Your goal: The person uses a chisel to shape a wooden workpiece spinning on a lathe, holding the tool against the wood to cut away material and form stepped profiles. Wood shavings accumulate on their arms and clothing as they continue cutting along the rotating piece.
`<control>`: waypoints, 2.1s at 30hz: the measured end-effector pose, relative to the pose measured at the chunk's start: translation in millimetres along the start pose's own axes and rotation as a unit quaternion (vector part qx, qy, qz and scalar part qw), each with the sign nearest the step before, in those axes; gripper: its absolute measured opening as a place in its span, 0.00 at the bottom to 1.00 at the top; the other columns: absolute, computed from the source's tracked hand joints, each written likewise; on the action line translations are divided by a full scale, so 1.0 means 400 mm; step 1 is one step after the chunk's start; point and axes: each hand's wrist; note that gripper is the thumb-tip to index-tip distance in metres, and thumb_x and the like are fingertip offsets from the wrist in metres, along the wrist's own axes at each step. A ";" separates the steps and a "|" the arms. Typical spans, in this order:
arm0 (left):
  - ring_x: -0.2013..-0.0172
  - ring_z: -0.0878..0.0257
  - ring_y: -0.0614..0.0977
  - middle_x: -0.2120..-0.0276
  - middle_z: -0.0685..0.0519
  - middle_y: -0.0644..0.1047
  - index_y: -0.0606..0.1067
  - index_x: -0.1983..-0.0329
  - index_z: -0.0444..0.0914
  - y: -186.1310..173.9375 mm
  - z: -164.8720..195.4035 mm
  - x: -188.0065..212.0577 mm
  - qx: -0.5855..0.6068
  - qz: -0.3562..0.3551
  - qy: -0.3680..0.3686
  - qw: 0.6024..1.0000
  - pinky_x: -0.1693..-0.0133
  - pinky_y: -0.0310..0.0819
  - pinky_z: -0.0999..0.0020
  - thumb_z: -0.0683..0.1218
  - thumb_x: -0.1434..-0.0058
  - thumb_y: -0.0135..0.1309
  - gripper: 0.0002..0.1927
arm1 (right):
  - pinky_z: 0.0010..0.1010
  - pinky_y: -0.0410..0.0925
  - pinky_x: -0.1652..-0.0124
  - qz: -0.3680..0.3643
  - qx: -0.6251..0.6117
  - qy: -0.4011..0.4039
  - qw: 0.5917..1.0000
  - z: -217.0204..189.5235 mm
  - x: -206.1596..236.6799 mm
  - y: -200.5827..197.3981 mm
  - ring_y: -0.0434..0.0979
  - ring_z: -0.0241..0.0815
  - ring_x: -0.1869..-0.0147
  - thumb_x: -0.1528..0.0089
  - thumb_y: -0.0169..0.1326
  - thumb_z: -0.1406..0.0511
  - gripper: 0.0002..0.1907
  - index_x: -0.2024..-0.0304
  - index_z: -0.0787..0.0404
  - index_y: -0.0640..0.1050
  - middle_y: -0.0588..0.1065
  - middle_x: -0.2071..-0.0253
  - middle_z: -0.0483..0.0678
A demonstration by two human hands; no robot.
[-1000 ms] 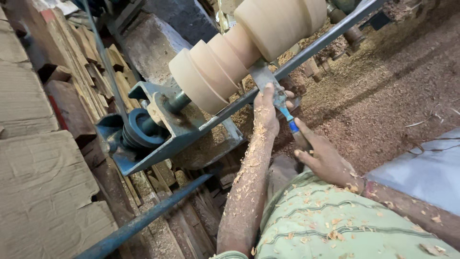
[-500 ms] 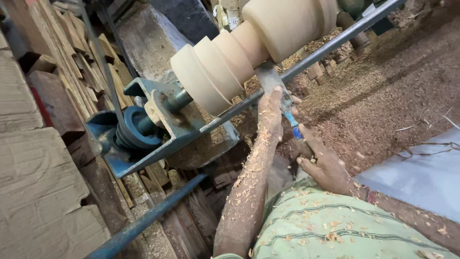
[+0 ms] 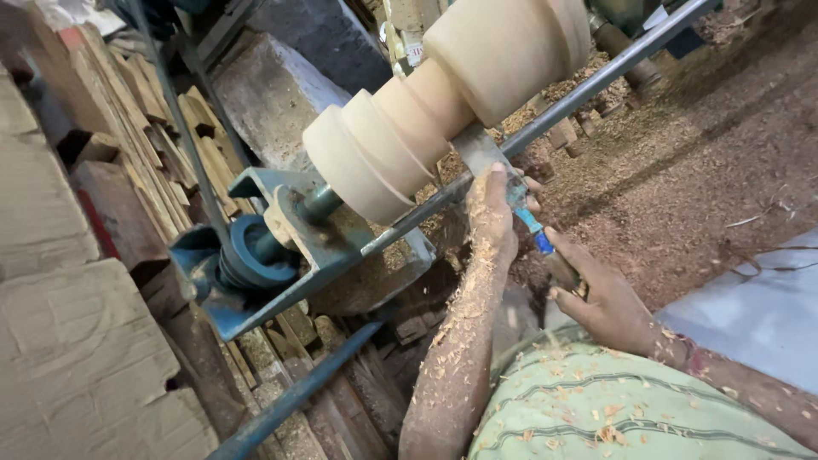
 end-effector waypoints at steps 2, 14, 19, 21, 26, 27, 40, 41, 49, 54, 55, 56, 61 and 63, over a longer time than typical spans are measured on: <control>0.79 0.62 0.78 0.72 0.45 0.80 0.72 0.56 0.35 0.002 -0.001 -0.002 0.016 -0.005 -0.002 1.000 0.76 0.74 0.70 0.52 0.25 0.44 0.16 | 0.43 0.60 0.35 -0.010 -0.006 0.004 1.000 0.003 -0.006 -0.009 0.65 0.57 0.27 0.44 0.58 0.66 0.46 0.25 0.52 0.54 0.63 0.29 0.60; 0.79 0.63 0.78 0.71 0.45 0.79 0.70 0.55 0.34 -0.015 0.013 0.011 0.017 -0.021 -0.002 1.000 0.76 0.73 0.72 0.52 0.24 0.45 0.15 | 0.46 0.59 0.35 -0.020 0.055 0.022 0.998 0.006 -0.013 0.012 0.66 0.61 0.32 0.46 0.59 0.63 0.49 0.25 0.55 0.53 0.68 0.40 0.63; 0.77 0.63 0.79 0.70 0.47 0.79 0.71 0.54 0.34 -0.020 0.017 0.010 0.018 -0.016 -0.001 1.000 0.75 0.75 0.71 0.50 0.25 0.45 0.13 | 0.47 0.59 0.37 -0.023 0.072 0.023 0.997 -0.014 -0.011 0.018 0.62 0.67 0.30 0.46 0.59 0.63 0.49 0.25 0.55 0.53 0.64 0.36 0.67; 0.77 0.63 0.79 0.70 0.47 0.79 0.71 0.54 0.34 -0.020 0.016 0.006 0.027 -0.014 -0.002 1.000 0.76 0.75 0.71 0.50 0.25 0.45 0.14 | 0.47 0.59 0.37 -0.027 0.063 0.031 0.997 -0.012 -0.012 0.021 0.62 0.66 0.30 0.46 0.59 0.63 0.49 0.25 0.55 0.52 0.63 0.35 0.66; 0.80 0.64 0.78 0.72 0.46 0.79 0.71 0.55 0.33 -0.016 0.012 0.002 0.003 -0.003 -0.030 1.000 0.77 0.75 0.71 0.52 0.25 0.44 0.16 | 0.49 0.55 0.33 0.001 0.026 -0.046 0.999 0.020 -0.018 0.021 0.61 0.66 0.26 0.44 0.57 0.64 0.48 0.24 0.57 0.52 0.62 0.31 0.67; 0.79 0.64 0.78 0.72 0.46 0.79 0.71 0.55 0.33 -0.013 0.011 0.003 0.015 -0.009 -0.026 1.000 0.76 0.75 0.71 0.52 0.24 0.45 0.16 | 0.47 0.57 0.33 -0.003 0.027 -0.026 0.999 0.027 -0.018 0.018 0.61 0.65 0.26 0.44 0.57 0.64 0.47 0.24 0.56 0.53 0.63 0.31 0.67; 0.78 0.64 0.78 0.71 0.48 0.79 0.71 0.53 0.34 0.022 0.021 0.008 -0.043 0.011 0.014 0.999 0.76 0.74 0.71 0.53 0.25 0.44 0.17 | 0.42 0.61 0.35 -0.022 0.012 0.021 0.999 0.052 -0.025 -0.015 0.66 0.58 0.28 0.45 0.57 0.65 0.46 0.26 0.53 0.56 0.64 0.29 0.60; 0.77 0.63 0.78 0.70 0.47 0.80 0.71 0.53 0.33 0.019 0.019 0.004 -0.029 -0.002 0.021 0.999 0.75 0.74 0.71 0.53 0.25 0.44 0.17 | 0.42 0.60 0.35 -0.020 0.015 0.013 1.000 0.051 -0.025 -0.014 0.65 0.58 0.27 0.45 0.58 0.65 0.45 0.26 0.54 0.56 0.64 0.29 0.61; 0.77 0.62 0.79 0.70 0.45 0.79 0.72 0.53 0.32 -0.026 -0.004 0.004 0.020 -0.034 0.022 0.999 0.74 0.75 0.71 0.53 0.23 0.45 0.17 | 0.45 0.56 0.33 -0.006 0.030 -0.009 0.999 0.035 -0.011 0.035 0.59 0.62 0.24 0.45 0.57 0.66 0.46 0.25 0.55 0.55 0.59 0.27 0.63; 0.78 0.62 0.79 0.71 0.45 0.79 0.71 0.53 0.33 -0.029 0.003 -0.009 0.024 -0.024 -0.005 0.999 0.76 0.75 0.71 0.52 0.25 0.45 0.16 | 0.43 0.60 0.34 -0.019 0.014 0.044 0.999 0.030 -0.005 0.048 0.66 0.61 0.29 0.44 0.57 0.65 0.48 0.23 0.51 0.54 0.65 0.32 0.62; 0.78 0.62 0.78 0.70 0.45 0.79 0.71 0.52 0.33 -0.029 0.005 -0.009 0.022 -0.030 -0.002 0.999 0.76 0.74 0.71 0.52 0.25 0.45 0.16 | 0.40 0.64 0.34 -0.049 0.010 0.119 0.992 0.030 -0.005 0.047 0.72 0.57 0.34 0.43 0.58 0.63 0.49 0.21 0.47 0.53 0.69 0.35 0.59; 0.77 0.62 0.80 0.70 0.46 0.79 0.71 0.51 0.33 -0.027 0.008 -0.013 0.019 -0.015 -0.004 1.000 0.76 0.75 0.70 0.51 0.25 0.45 0.15 | 0.37 0.68 0.34 -0.076 0.006 0.191 0.979 0.030 -0.006 0.045 0.78 0.54 0.38 0.42 0.58 0.61 0.50 0.19 0.43 0.53 0.73 0.38 0.56; 0.80 0.64 0.77 0.71 0.46 0.79 0.71 0.47 0.36 -0.010 0.010 -0.001 0.012 -0.005 0.009 1.000 0.77 0.74 0.73 0.52 0.25 0.45 0.15 | 0.42 0.61 0.36 -0.013 0.010 0.043 0.999 0.033 -0.016 0.029 0.67 0.59 0.30 0.46 0.58 0.65 0.48 0.25 0.50 0.54 0.66 0.32 0.62; 0.79 0.64 0.78 0.71 0.47 0.78 0.71 0.48 0.34 -0.004 0.014 -0.002 0.018 -0.010 0.001 1.000 0.77 0.75 0.72 0.52 0.25 0.45 0.16 | 0.44 0.59 0.34 -0.001 0.021 0.013 1.000 0.036 -0.026 0.022 0.66 0.61 0.29 0.46 0.58 0.65 0.48 0.25 0.52 0.54 0.67 0.32 0.63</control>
Point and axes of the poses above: each hand's wrist, its own x-axis away from the middle knuckle, its own y-axis out of the palm, z = x × y
